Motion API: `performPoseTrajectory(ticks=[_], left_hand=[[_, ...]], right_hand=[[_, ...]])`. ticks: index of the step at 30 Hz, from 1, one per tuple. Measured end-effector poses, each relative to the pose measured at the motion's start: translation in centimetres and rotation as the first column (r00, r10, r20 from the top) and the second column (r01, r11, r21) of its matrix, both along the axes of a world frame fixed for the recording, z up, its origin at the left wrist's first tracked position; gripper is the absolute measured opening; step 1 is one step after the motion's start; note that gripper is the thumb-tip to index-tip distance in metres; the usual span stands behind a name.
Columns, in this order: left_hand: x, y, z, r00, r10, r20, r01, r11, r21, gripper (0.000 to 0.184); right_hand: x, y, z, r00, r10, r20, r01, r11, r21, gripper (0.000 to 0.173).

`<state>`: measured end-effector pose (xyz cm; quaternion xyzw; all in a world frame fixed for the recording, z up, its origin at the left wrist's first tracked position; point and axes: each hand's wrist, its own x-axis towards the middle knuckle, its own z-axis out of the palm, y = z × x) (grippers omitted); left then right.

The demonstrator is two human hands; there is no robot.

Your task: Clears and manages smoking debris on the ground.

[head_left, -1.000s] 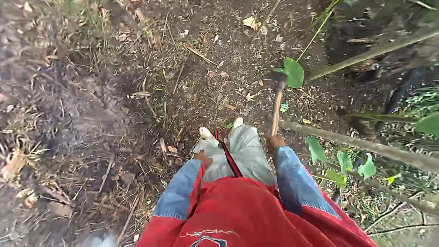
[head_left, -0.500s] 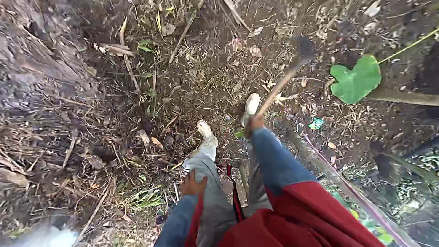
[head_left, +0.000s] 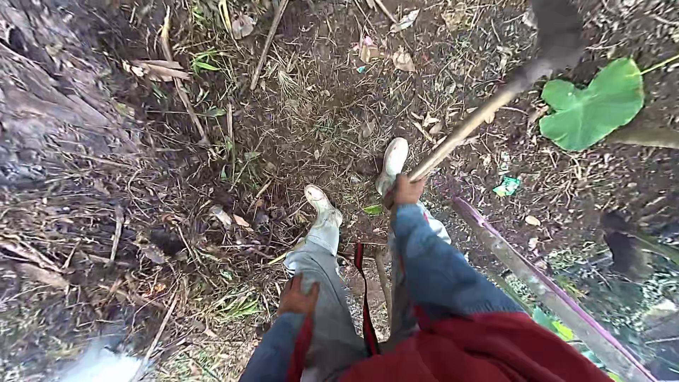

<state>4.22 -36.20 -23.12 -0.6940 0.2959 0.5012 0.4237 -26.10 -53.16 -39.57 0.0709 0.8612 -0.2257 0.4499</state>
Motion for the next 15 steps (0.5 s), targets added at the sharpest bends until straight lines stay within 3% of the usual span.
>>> performPoseTrajectory(ticks=[2, 3, 5, 7, 8, 11, 13, 15], left_hand=[[0.2, -0.2, -0.8, 1.000, -0.019, 0.012, 0.018, 0.999, 0.041, 0.079], [0.2, -0.1, -0.6, 1.000, -0.025, 0.019, 0.024, 0.998, 0.066, 0.079], [-0.1, -0.5, -0.7, 0.999, -0.034, 0.031, 0.032, 0.996, 0.079, 0.079], [-0.4, -0.6, -0.5, 0.999, -0.042, 0.031, 0.040, 0.996, 0.079, 0.078], [-0.4, -0.6, -0.5, 0.999, -0.044, 0.028, 0.042, 0.997, 0.061, 0.078], [-0.4, 0.0, 0.2, 1.000, -0.032, 0.000, 0.031, 0.998, 0.055, 0.078], [-0.1, 0.1, -0.5, 0.999, -0.041, -0.010, 0.041, 0.999, 0.036, 0.077], [0.4, 1.0, -0.5, 0.999, -0.032, -0.010, 0.033, 0.999, 0.012, 0.076]], right_hand=[[1.2, 2.2, -2.3, 0.999, 0.047, 0.002, -0.047, 0.998, 0.049, 0.069], [2.5, 5.6, -1.5, 0.975, 0.209, 0.073, -0.218, 0.962, 0.165, 0.071], [5.1, 13.2, 1.7, 0.748, 0.521, 0.411, -0.650, 0.701, 0.295, 0.072], [7.6, 17.4, 6.1, 0.554, 0.530, 0.643, -0.812, 0.514, 0.276, 0.078], [8.6, 18.2, 7.7, 0.524, 0.503, 0.687, -0.828, 0.491, 0.271, 0.081], [8.8, 18.0, 10.4, 0.603, 0.487, 0.632, -0.765, 0.577, 0.286, 0.072], [7.0, 14.7, 8.4, 0.743, 0.501, 0.443, -0.645, 0.714, 0.274, 0.068], [4.9, 9.7, 5.8, 0.883, 0.403, 0.239, -0.454, 0.862, 0.224, 0.071]])
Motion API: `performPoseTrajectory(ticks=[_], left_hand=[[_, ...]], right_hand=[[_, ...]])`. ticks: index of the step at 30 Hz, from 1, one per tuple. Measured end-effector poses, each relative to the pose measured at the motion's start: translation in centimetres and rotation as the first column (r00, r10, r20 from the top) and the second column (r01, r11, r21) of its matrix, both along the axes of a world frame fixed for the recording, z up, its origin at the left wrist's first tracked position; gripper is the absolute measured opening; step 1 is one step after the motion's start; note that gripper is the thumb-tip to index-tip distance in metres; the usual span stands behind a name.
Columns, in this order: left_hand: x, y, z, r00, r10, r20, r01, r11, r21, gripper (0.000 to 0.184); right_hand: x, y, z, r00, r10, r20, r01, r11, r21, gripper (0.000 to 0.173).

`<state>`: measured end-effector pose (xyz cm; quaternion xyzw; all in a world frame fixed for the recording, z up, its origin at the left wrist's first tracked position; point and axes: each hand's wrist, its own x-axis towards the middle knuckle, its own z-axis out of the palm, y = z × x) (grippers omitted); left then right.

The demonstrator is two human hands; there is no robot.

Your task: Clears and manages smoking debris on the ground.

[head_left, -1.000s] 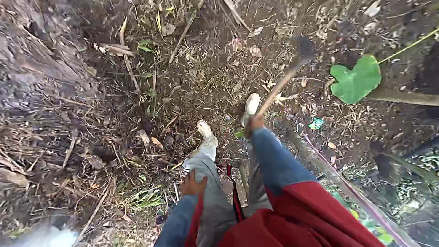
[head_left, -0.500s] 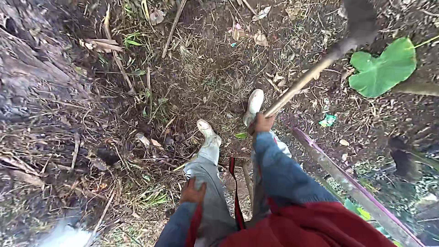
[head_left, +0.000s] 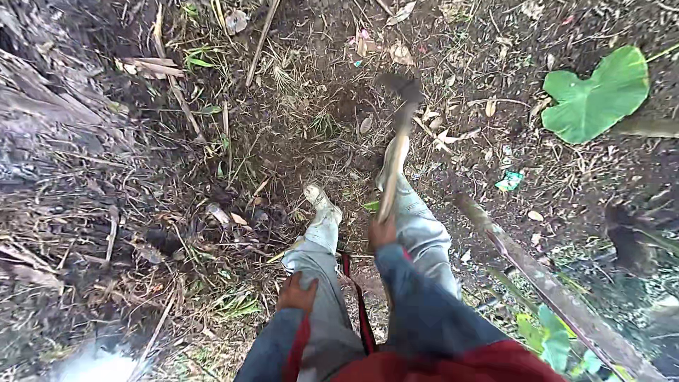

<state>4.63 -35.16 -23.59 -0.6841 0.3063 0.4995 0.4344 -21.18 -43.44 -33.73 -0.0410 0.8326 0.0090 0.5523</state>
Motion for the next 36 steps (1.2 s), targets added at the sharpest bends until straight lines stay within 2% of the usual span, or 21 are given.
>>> performPoseTrajectory(ticks=[3, 5, 6, 7, 8, 9, 11, 13, 15, 18, 22, 23, 24, 25, 26, 27, 28, 29, 31, 33, 36], left_hand=[[0.8, 1.0, -0.3, 1.000, 0.022, -0.017, -0.022, 1.000, -0.020, 0.076], [1.1, 1.6, -0.8, 0.999, 0.034, -0.023, -0.034, 0.999, -0.029, 0.076], [1.3, 1.9, -0.7, 0.999, 0.033, -0.022, -0.033, 0.999, -0.018, 0.076], [1.3, 1.9, -0.4, 0.999, 0.033, -0.018, -0.033, 0.999, -0.002, 0.076], [1.1, 1.5, -0.6, 0.999, 0.038, -0.011, -0.038, 0.999, 0.014, 0.076], [0.9, 1.1, -0.7, 0.999, 0.039, -0.001, -0.039, 0.999, 0.029, 0.076], [0.5, 0.7, 0.1, 0.999, 0.041, 0.008, -0.042, 0.997, 0.060, 0.077], [0.7, 0.6, -0.5, 0.999, 0.036, 0.006, -0.037, 0.999, 0.039, 0.077], [0.6, 1.5, 0.5, 0.999, 0.044, -0.014, -0.044, 0.998, 0.052, 0.076], [0.9, 1.6, -0.6, 0.999, 0.047, -0.011, -0.047, 0.999, 0.003, 0.076], [1.2, 2.6, -0.3, 0.998, 0.065, -0.012, -0.064, 0.998, 0.011, 0.076], [1.1, 2.5, -0.3, 0.997, 0.073, -0.018, -0.073, 0.997, 0.010, 0.076], [1.1, 2.4, -0.1, 0.996, 0.082, -0.024, -0.082, 0.997, 0.012, 0.076], [1.2, 2.2, 0.0, 0.996, 0.085, -0.028, -0.084, 0.996, 0.014, 0.076], [1.2, 2.0, -0.1, 0.996, 0.083, -0.031, -0.083, 0.996, 0.016, 0.076], [1.2, 1.7, -0.3, 0.996, 0.082, -0.034, -0.081, 0.997, 0.021, 0.076], [1.1, 1.7, 0.0, 0.996, 0.080, -0.033, -0.079, 0.996, 0.034, 0.076], [1.1, 1.7, 0.1, 0.996, 0.079, -0.031, -0.077, 0.996, 0.036, 0.076], [1.0, 1.3, -0.5, 0.997, 0.074, -0.024, -0.073, 0.997, 0.024, 0.076], [0.8, 1.7, 0.1, 0.997, 0.074, -0.026, -0.073, 0.997, 0.038, 0.076], [1.1, 1.8, -0.4, 0.996, 0.080, -0.037, -0.079, 0.997, 0.018, 0.077]], right_hand=[[-1.6, -7.5, -6.2, 0.917, -0.377, -0.128, 0.332, 0.902, -0.277, 0.083], [-0.7, -9.9, -9.5, 0.883, -0.454, -0.120, 0.391, 0.852, -0.347, 0.078], [0.4, -8.5, -9.7, 0.929, -0.355, -0.104, 0.318, 0.910, -0.268, 0.077], [1.6, -5.2, -9.1, 0.984, -0.173, -0.043, 0.166, 0.978, -0.125, 0.077], [2.7, -1.3, -8.3, 0.996, 0.034, 0.079, -0.035, 0.999, 0.010, 0.075], [3.7, 2.3, -7.3, 0.963, 0.180, 0.202, -0.202, 0.975, 0.093, 0.073], [5.3, 6.6, -3.3, 0.913, 0.239, 0.332, -0.313, 0.930, 0.192, 0.075], [5.5, 5.8, -1.1, 0.915, 0.223, 0.336, -0.291, 0.942, 0.166, 0.075], [3.8, 4.4, -0.1, 0.948, 0.179, 0.264, -0.214, 0.971, 0.108, 0.071], [1.7, -3.1, -3.9, 0.997, -0.025, 0.067, 0.032, 0.994, -0.105, 0.071], [1.8, -11.9, -10.7, 0.905, -0.425, 0.027, 0.404, 0.836, -0.371, 0.073], [2.5, -12.2, -11.8, 0.911, -0.412, 0.014, 0.389, 0.850, -0.356, 0.071], [3.4, -10.4, -11.7, 0.958, -0.286, 0.010, 0.278, 0.922, -0.268, 0.072], [4.3, -6.7, -10.8, 0.995, -0.084, 0.052, 0.091, 0.986, -0.140, 0.071], [4.9, -2.1, -9.7, 0.977, 0.150, 0.149, -0.148, 0.989, -0.023, 0.071], [5.3, 2.2, -8.2, 0.904, 0.341, 0.260, -0.366, 0.929, 0.055, 0.071], [5.5, 5.6, -5.8, 0.815, 0.449, 0.367, -0.518, 0.847, 0.116, 0.074], [5.7, 7.7, -3.6, 0.757, 0.484, 0.440, -0.592, 0.792, 0.148, 0.076], [6.2, 8.1, -1.2, 0.742, 0.472, 0.475, -0.607, 0.775, 0.177, 0.075], [6.0, 6.7, -0.6, 0.852, 0.374, 0.365, -0.448, 0.883, 0.141, 0.069], [4.7, -2.2, -5.0, 0.979, 0.165, 0.123, -0.159, 0.985, -0.060, 0.068]])
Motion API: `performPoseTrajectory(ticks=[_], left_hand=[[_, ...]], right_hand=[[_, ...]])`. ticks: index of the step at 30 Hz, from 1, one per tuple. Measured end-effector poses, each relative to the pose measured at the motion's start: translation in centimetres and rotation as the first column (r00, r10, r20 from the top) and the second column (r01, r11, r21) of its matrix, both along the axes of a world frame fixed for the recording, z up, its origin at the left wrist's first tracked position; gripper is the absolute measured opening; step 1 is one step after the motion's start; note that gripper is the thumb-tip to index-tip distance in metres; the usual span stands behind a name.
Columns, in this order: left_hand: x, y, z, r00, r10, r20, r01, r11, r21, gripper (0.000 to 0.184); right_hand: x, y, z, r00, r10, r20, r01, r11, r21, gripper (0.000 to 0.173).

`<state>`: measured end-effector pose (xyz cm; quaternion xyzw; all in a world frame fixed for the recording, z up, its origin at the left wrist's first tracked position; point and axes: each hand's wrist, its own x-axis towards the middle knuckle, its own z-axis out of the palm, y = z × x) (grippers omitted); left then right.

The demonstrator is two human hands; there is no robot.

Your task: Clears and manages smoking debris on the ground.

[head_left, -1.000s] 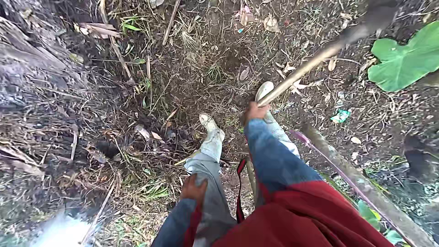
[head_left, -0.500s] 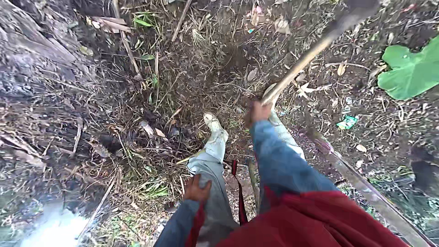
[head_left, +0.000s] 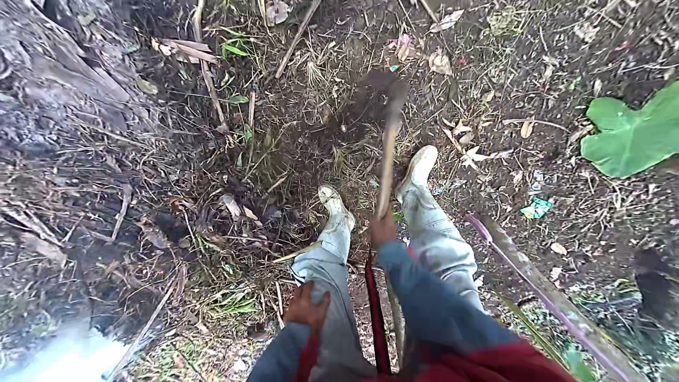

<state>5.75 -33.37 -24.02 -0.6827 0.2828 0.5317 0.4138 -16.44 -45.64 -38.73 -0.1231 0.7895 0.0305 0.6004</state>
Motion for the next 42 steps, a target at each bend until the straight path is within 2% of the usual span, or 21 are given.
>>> performPoseTrajectory(ticks=[4, 6, 8, 9, 11, 13, 15, 19, 22, 23, 25, 27, 28, 30, 31, 32, 34, 36, 37, 40, 42], left_hand=[[0.2, 0.8, 0.1, 1.000, 0.018, -0.006, -0.018, 1.000, -0.015, 0.076], [0.2, 0.8, 0.1, 1.000, 0.028, -0.004, -0.028, 1.000, -0.013, 0.076], [0.0, 0.5, 0.4, 1.000, 0.028, -0.002, -0.028, 1.000, 0.008, 0.076], [-0.1, 0.1, 0.4, 1.000, 0.026, -0.002, -0.026, 0.999, 0.024, 0.077], [-0.2, -0.7, 0.3, 1.000, 0.019, 0.004, -0.019, 0.999, 0.042, 0.077], [-0.4, -1.0, 0.4, 1.000, 0.014, 0.013, -0.015, 0.998, 0.061, 0.077], [-0.5, -1.1, 0.8, 1.000, 0.014, 0.018, -0.016, 0.997, 0.074, 0.076], [0.2, 0.4, 0.4, 0.998, 0.057, -0.012, -0.057, 0.998, -0.008, 0.076], [0.6, 1.4, 0.0, 0.998, 0.059, -0.025, -0.060, 0.996, -0.066, 0.075], [0.6, 1.5, 0.0, 0.998, 0.058, -0.025, -0.060, 0.996, -0.067, 0.074], [0.7, 1.6, 0.1, 0.997, 0.075, -0.014, -0.075, 0.996, -0.052, 0.074], [0.8, 1.9, 0.1, 0.996, 0.094, -0.005, -0.094, 0.993, -0.064, 0.074], [0.8, 1.7, 0.1, 0.995, 0.099, -0.003, -0.099, 0.993, -0.063, 0.074], [0.7, 1.0, 0.2, 0.996, 0.093, -0.002, -0.093, 0.995, -0.025, 0.074], [0.7, 0.6, 0.3, 0.996, 0.089, -0.004, -0.089, 0.996, -0.008, 0.074], [0.6, 0.3, 0.4, 0.997, 0.079, -0.005, -0.079, 0.997, 0.009, 0.075], [0.8, 0.0, 0.0, 0.997, 0.077, -0.002, -0.077, 0.997, 0.018, 0.075], [0.6, 0.2, 0.5, 0.997, 0.082, -0.009, -0.081, 0.995, 0.052, 0.076], [0.6, 0.3, 0.5, 0.997, 0.079, -0.005, -0.078, 0.995, 0.057, 0.075], [0.6, 0.7, 0.0, 0.998, 0.067, 0.008, -0.067, 0.997, 0.029, 0.075], [0.7, 1.0, 0.1, 0.997, 0.083, 0.003, -0.083, 0.996, 0.032, 0.076]], right_hand=[[0.2, -12.8, -7.2, 0.873, -0.481, -0.078, 0.443, 0.851, -0.283, 0.077], [2.3, -13.6, -8.5, 0.879, -0.472, -0.070, 0.445, 0.865, -0.233, 0.075], [3.4, -5.2, -8.2, 0.997, -0.076, -0.004, 0.076, 0.997, -0.020, 0.073], [3.2, -0.2, -6.8, 0.973, 0.201, 0.115, -0.210, 0.975, 0.075, 0.073], [2.9, 6.4, -2.0, 0.770, 0.530, 0.355, -0.608, 0.778, 0.158, 0.075], [2.7, 9.9, 2.4, 0.615, 0.609, 0.500, -0.762, 0.622, 0.179, 0.076], [2.3, 10.9, 4.5, 0.616, 0.591, 0.521, -0.766, 0.603, 0.222, 0.078], [0.5, 4.2, 1.5, 0.882, 0.427, 0.200, -0.460, 0.872, 0.166, 0.071], [-0.1, -5.8, -3.3, 0.999, 0.009, -0.053, -0.012, 0.999, -0.051, 0.071], [0.3, -9.1, -5.3, 0.980, -0.180, -0.082, 0.164, 0.972, -0.166, 0.075], [2.1, -15.9, -8.6, 0.861, -0.509, -0.009, 0.474, 0.809, -0.348, 0.074], [4.9, -19.2, -10.8, 0.791, -0.608, 0.065, 0.582, 0.715, -0.387, 0.065], [6.3, -18.0, -11.5, 0.847, -0.530, 0.050, 0.513, 0.787, -0.344, 0.064], [7.7, -9.7, -11.3, 0.997, -0.047, 0.056, 0.052, 0.993, -0.102, 0.068], [7.5, -4.3, -10.5, 0.957, 0.247, 0.155, -0.252, 0.968, 0.014, 0.067], [7.0, 0.4, -9.0, 0.851, 0.446, 0.279, -0.485, 0.870, 0.087, 0.072], [6.1, 5.9, -5.0, 0.640, 0.648, 0.413, -0.743, 0.658, 0.120, 0.079], [4.2, 8.7, -1.0, 0.577, 0.671, 0.465, -0.803, 0.569, 0.176, 0.081], [3.2, 9.0, 0.1, 0.606, 0.659, 0.447, -0.786, 0.582, 0.207, 0.080], [0.2, 5.8, -0.1, 0.825, 0.538, 0.174, -0.565, 0.794, 0.223, 0.067], [-1.0, 1.1, -1.4, 0.968, 0.245, -0.061, -0.241, 0.968, 0.073, 0.071]])
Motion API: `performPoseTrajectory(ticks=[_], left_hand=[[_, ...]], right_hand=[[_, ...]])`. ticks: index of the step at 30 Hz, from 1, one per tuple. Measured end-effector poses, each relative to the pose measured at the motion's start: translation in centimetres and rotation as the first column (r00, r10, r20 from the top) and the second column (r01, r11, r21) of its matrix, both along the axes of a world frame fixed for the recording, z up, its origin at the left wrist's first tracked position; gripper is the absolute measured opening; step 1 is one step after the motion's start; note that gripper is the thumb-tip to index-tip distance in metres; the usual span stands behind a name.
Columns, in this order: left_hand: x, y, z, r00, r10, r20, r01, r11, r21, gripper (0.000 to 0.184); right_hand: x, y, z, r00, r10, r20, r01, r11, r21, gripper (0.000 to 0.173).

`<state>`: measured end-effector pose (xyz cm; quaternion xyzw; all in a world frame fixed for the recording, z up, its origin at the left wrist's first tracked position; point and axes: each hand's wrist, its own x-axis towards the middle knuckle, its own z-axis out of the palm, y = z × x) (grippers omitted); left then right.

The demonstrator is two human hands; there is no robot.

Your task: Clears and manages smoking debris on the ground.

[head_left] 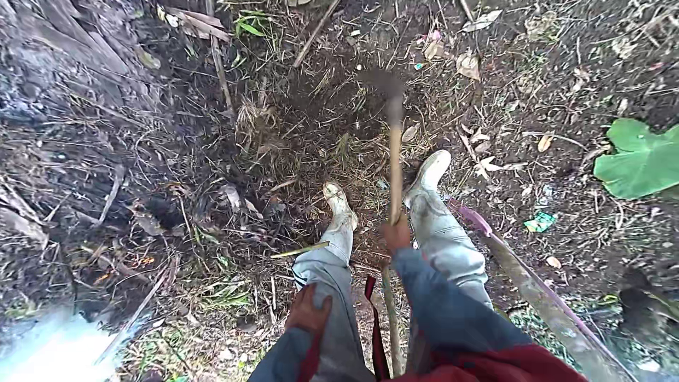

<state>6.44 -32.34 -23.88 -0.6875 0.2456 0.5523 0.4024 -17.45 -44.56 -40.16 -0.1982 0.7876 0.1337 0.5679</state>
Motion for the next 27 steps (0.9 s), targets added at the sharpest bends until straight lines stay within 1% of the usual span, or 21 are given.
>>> performPoseTrajectory(ticks=[1, 2, 3, 5, 6, 7, 8, 9, 10, 11, 12, 13, 14, 16, 17, 19, 21, 24, 25, 26, 27], left_hand=[[0.1, 0.1, -0.1, 1.000, 0.008, -0.004, -0.008, 1.000, -0.010, 0.076], [0.2, 0.3, -0.2, 1.000, 0.013, -0.006, -0.013, 1.000, -0.028, 0.076], [0.2, 0.5, -0.2, 1.000, 0.014, -0.007, -0.014, 0.999, -0.043, 0.075], [0.4, 0.9, 0.0, 1.000, 0.012, -0.007, -0.012, 0.999, -0.046, 0.075], [0.6, 1.1, -0.2, 1.000, 0.009, -0.005, -0.010, 0.999, -0.045, 0.076], [0.7, 1.4, -0.3, 1.000, 0.009, -0.003, -0.009, 0.999, -0.041, 0.076], [0.7, 1.5, -0.4, 1.000, 0.012, -0.001, -0.012, 0.999, -0.035, 0.076], [0.8, 1.5, -0.4, 1.000, 0.012, -0.003, -0.012, 0.999, -0.030, 0.076], [0.9, 1.5, -0.3, 1.000, 0.017, -0.010, -0.017, 1.000, -0.024, 0.076], [1.0, 1.4, -0.2, 1.000, 0.018, -0.019, -0.018, 1.000, -0.017, 0.077], [1.1, 1.2, -0.3, 1.000, 0.018, -0.023, -0.019, 1.000, -0.021, 0.077], [1.3, 1.0, -0.7, 1.000, 0.017, -0.020, -0.018, 0.999, -0.047, 0.076], [1.5, 0.9, -0.9, 1.000, 0.012, -0.024, -0.014, 0.998, -0.063, 0.076], [1.1, 1.3, 0.4, 0.998, 0.006, -0.059, -0.008, 0.999, -0.039, 0.074], [1.1, 1.0, 0.3, 0.998, 0.006, -0.061, -0.008, 0.999, -0.034, 0.074], [1.4, 0.7, -0.7, 0.999, -0.013, -0.046, 0.010, 0.997, -0.073, 0.075], [1.3, 1.9, -0.1, 0.999, -0.028, -0.038, 0.024, 0.995, -0.101, 0.075], [1.1, 2.2, -0.4, 1.000, -0.012, -0.021, 0.010, 0.994, -0.109, 0.075], [0.9, 2.1, -0.3, 1.000, -0.007, -0.006, 0.007, 0.996, -0.092, 0.075], [0.8, 1.9, -0.3, 1.000, -0.009, 0.006, 0.009, 0.997, -0.074, 0.076], [0.7, 1.9, -0.2, 1.000, -0.016, 0.009, 0.016, 0.998, -0.060, 0.076]], right_hand=[[-0.2, -2.9, -1.3, 0.979, -0.197, -0.042, 0.189, 0.971, -0.145, 0.073], [-0.1, -6.0, -3.0, 0.916, -0.400, -0.033, 0.375, 0.883, -0.283, 0.076], [0.0, -9.2, -4.8, 0.822, -0.569, 0.023, 0.528, 0.746, -0.406, 0.077], [0.5, -14.7, -8.0, 0.613, -0.767, 0.189, 0.714, 0.436, -0.548, 0.076], [1.0, -16.2, -9.5, 0.559, -0.794, 0.237, 0.746, 0.356, -0.563, 0.071], [1.8, -15.7, -10.5, 0.581, -0.783, 0.221, 0.740, 0.396, -0.543, 0.068], [2.5, -12.8, -11.1, 0.689, -0.710, 0.148, 0.678, 0.559, -0.478, 0.069], [2.9, -7.9, -11.3, 0.830, -0.553, 0.077, 0.543, 0.768, -0.340, 0.073], [2.9, -1.9, -10.8, 0.936, -0.348, 0.059, 0.353, 0.923, -0.153, 0.074], [2.6, 3.6, -9.9, 0.986, -0.145, 0.087, 0.145, 0.989, 0.005, 0.072], [2.8, 7.0, -8.8, 0.993, -0.024, 0.118, 0.010, 0.993, 0.121, 0.074], [3.3, 8.6, -8.0, 0.992, 0.022, 0.127, -0.044, 0.984, 0.174, 0.076], [3.6, 9.0, -7.1, 0.992, 0.013, 0.128, -0.037, 0.981, 0.192, 0.079], [3.0, 8.7, -4.6, 0.989, -0.111, 0.098, 0.093, 0.981, 0.171, 0.077], [3.0, 7.0, -4.9, 0.976, -0.202, 0.083, 0.192, 0.976, 0.106, 0.074], [3.8, 0.6, -6.9, 0.917, -0.391, 0.076, 0.396, 0.915, -0.076, 0.072], [4.1, -5.1, -8.8, 0.818, -0.570, 0.081, 0.571, 0.784, -0.244, 0.075], [5.6, -13.9, -12.9, 0.672, -0.719, 0.177, 0.706, 0.550, -0.446, 0.079], [6.4, -15.0, -13.8, 0.670, -0.717, 0.193, 0.710, 0.542, -0.450, 0.077], [7.1, -14.2, -14.3, 0.739, -0.653, 0.168, 0.654, 0.634, -0.412, 0.076], [7.3, -11.1, -14.5, 0.851, -0.510, 0.127, 0.522, 0.789, -0.325, 0.078]])
